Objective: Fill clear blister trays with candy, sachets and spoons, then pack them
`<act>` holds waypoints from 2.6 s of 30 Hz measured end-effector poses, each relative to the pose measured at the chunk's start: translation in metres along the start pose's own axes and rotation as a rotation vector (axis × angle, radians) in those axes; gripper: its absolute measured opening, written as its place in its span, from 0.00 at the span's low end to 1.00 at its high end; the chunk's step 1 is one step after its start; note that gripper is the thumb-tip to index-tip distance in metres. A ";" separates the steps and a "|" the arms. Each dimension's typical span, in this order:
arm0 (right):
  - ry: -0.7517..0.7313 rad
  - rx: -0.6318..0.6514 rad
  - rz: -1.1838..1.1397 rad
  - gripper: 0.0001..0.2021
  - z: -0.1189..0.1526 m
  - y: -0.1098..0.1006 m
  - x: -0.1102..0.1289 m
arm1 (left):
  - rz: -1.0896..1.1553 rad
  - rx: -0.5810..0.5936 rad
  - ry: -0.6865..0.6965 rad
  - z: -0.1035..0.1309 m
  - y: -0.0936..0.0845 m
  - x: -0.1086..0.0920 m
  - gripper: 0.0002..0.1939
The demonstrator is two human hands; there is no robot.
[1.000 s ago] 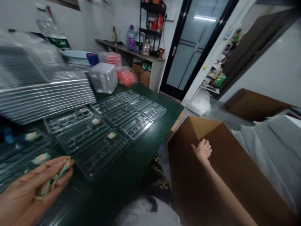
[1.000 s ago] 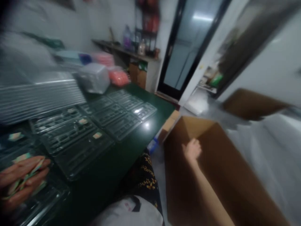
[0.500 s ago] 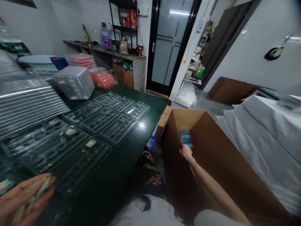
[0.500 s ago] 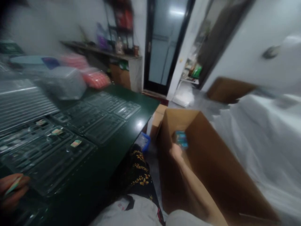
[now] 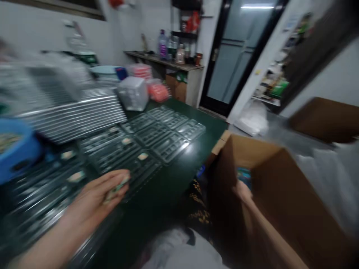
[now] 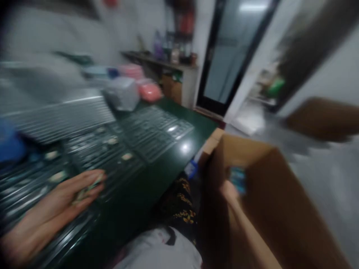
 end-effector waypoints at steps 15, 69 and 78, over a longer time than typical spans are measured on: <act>-1.803 0.092 -0.374 0.16 0.301 -0.042 0.225 | 0.370 0.148 -0.120 0.019 0.022 0.017 0.16; -1.123 0.791 -0.823 0.04 0.273 0.012 0.250 | 0.214 0.238 -0.023 0.014 0.006 0.022 0.16; -1.007 0.735 -0.839 0.08 0.267 0.010 0.254 | 0.283 0.333 0.012 0.017 0.009 0.014 0.18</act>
Point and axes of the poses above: each hand's wrist, its own z-axis away from the middle knuckle, its own y-axis out of the palm, x = y × z, the point moved 6 cm from there along -z, towards the middle knuckle, and after that the axes turned 13 degrees about y, right-handed, at the moved point
